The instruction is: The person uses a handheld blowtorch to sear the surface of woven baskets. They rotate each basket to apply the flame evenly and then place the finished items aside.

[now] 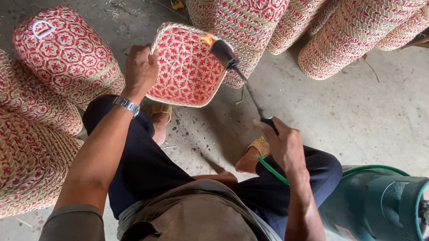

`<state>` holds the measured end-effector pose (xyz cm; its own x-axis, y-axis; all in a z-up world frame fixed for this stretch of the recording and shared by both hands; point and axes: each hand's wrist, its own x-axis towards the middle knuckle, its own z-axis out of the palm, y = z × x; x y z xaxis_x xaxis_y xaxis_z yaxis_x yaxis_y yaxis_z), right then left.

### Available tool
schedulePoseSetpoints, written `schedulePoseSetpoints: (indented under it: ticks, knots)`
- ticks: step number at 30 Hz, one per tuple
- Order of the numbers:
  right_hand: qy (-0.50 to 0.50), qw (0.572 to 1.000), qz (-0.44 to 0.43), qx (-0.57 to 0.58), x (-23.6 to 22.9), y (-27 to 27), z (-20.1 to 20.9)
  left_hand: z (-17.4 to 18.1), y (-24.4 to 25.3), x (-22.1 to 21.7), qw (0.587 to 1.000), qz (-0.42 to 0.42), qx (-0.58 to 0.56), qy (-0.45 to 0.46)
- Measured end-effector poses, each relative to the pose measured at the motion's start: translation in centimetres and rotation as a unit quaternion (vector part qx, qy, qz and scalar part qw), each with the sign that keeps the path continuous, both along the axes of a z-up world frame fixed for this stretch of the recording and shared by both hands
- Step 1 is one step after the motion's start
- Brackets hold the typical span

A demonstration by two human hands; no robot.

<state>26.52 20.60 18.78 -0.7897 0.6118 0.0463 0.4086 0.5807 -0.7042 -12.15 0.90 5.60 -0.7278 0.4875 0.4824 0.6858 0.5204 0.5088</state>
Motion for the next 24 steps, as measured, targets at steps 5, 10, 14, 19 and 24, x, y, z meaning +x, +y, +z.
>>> schedulePoseSetpoints:
  ticks: [5, 10, 14, 19, 24]
  knots:
    - [-0.055, 0.984, -0.094, -0.144, 1.9, 1.7, 2.0, 2.1, 0.1, -1.6, 0.996, -0.051, 0.002, 0.072]
    - [-0.078, 0.974, -0.02, -0.213, 3.0, 2.6, 2.6, 9.2, 0.0, -1.1, 0.971, -0.07, -0.021, 0.229]
    - [-0.071, 0.972, -0.012, -0.225, 2.4, 2.6, 2.1, 12.6, 0.0, -0.9, 0.931, -0.07, -0.103, 0.342]
    - [-0.051, 0.973, 0.035, -0.223, 1.6, 2.8, 1.5, 11.5, 0.3, -2.1, 0.971, -0.096, -0.03, 0.217]
    - [-0.075, 0.969, -0.007, -0.237, 1.4, 3.5, 1.6, 10.6, -0.4, 0.1, 0.919, -0.226, 0.215, -0.241]
